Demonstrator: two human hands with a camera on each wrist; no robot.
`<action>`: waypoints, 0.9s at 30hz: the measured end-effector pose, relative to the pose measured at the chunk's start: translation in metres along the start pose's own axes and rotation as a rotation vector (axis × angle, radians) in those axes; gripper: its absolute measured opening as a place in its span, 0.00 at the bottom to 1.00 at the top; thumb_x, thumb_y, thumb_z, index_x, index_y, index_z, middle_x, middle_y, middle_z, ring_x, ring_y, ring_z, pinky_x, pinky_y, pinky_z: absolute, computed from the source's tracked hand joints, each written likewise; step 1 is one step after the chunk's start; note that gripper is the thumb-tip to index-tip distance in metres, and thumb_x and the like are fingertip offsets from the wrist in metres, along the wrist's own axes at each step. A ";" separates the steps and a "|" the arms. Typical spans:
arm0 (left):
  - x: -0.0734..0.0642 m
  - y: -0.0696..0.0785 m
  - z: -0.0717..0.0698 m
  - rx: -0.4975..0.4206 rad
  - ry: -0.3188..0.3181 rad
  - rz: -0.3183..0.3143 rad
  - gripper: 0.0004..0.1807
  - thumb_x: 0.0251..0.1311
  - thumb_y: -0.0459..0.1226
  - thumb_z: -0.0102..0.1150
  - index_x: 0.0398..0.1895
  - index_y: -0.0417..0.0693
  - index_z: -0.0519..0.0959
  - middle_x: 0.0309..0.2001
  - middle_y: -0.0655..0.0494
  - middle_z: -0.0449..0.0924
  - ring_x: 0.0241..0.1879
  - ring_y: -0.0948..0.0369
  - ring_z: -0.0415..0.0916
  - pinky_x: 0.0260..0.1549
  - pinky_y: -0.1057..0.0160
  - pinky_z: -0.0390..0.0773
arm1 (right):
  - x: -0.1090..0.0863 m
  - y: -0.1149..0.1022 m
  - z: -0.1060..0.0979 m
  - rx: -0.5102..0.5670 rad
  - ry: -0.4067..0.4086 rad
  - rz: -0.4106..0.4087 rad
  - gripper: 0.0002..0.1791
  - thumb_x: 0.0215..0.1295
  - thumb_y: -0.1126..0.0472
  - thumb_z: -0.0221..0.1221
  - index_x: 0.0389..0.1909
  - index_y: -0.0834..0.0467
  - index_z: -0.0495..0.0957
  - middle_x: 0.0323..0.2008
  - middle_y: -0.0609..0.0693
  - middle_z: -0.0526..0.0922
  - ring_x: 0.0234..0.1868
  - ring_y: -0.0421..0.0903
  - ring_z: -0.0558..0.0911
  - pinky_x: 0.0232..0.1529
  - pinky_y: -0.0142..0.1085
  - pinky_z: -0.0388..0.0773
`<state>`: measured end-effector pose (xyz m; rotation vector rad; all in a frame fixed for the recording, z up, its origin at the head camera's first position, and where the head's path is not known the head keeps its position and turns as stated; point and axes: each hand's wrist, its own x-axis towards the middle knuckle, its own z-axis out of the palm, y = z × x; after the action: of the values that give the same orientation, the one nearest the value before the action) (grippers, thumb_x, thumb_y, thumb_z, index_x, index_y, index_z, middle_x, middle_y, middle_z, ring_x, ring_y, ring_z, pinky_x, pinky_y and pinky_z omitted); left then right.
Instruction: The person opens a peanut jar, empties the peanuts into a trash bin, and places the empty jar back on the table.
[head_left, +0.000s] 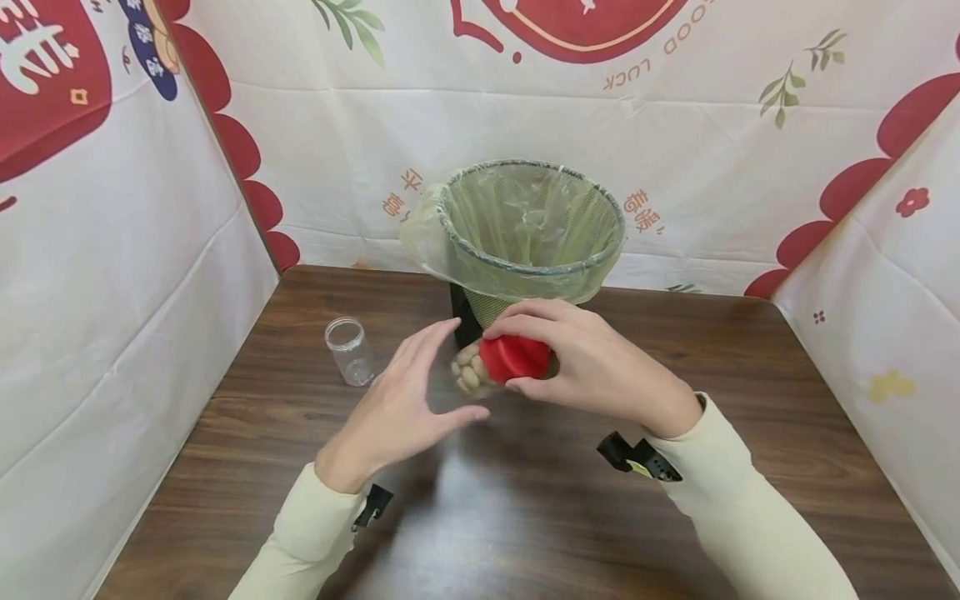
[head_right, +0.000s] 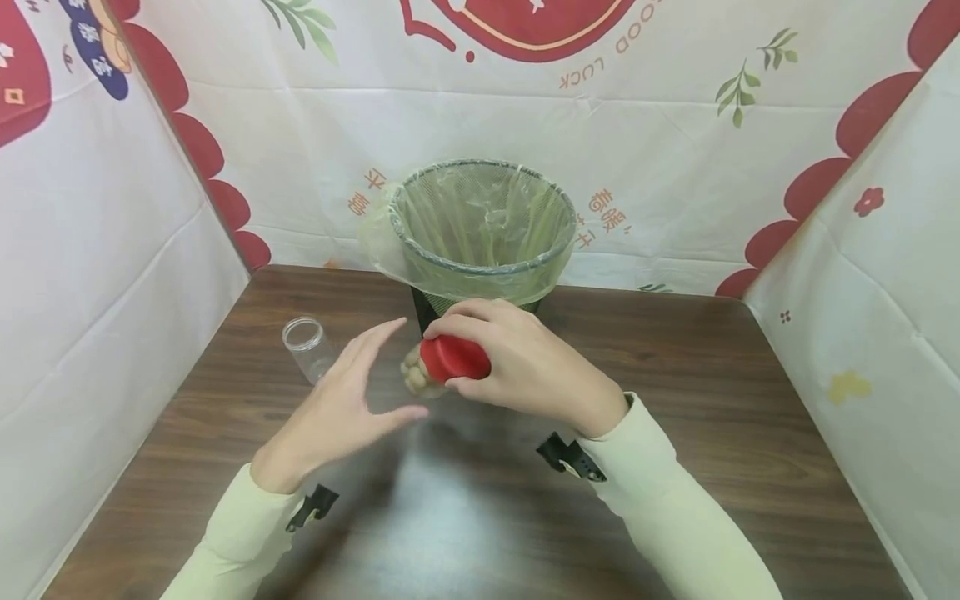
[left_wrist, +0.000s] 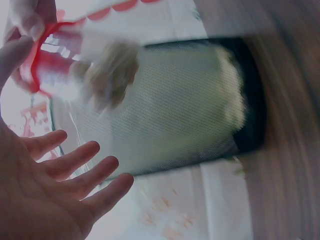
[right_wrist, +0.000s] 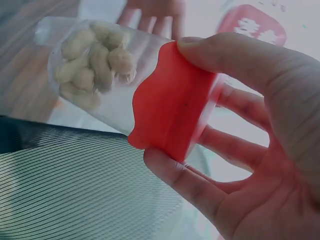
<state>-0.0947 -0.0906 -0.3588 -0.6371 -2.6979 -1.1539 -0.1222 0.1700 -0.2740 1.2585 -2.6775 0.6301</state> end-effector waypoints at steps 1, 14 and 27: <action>0.003 0.004 0.002 -0.020 -0.005 0.020 0.56 0.58 0.55 0.81 0.86 0.63 0.58 0.82 0.56 0.63 0.80 0.54 0.65 0.74 0.42 0.73 | -0.002 -0.002 -0.003 0.014 0.013 -0.005 0.27 0.62 0.58 0.76 0.63 0.45 0.84 0.62 0.42 0.83 0.60 0.42 0.82 0.51 0.41 0.88; 0.016 0.002 0.038 -0.051 -0.023 0.203 0.42 0.57 0.35 0.81 0.75 0.43 0.72 0.65 0.50 0.80 0.58 0.56 0.81 0.60 0.56 0.86 | -0.018 0.022 0.013 0.111 0.023 0.021 0.27 0.62 0.56 0.78 0.62 0.44 0.84 0.61 0.40 0.84 0.55 0.38 0.84 0.49 0.38 0.88; 0.022 0.014 0.028 0.168 0.088 0.299 0.42 0.54 0.42 0.82 0.73 0.47 0.75 0.62 0.51 0.81 0.61 0.54 0.80 0.57 0.52 0.87 | -0.032 0.030 0.010 0.209 0.131 0.011 0.32 0.57 0.59 0.82 0.63 0.45 0.83 0.65 0.40 0.83 0.65 0.40 0.81 0.56 0.35 0.85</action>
<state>-0.1073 -0.0550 -0.3624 -0.9007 -2.4832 -0.8503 -0.1235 0.2052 -0.3013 1.2025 -2.5664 0.9799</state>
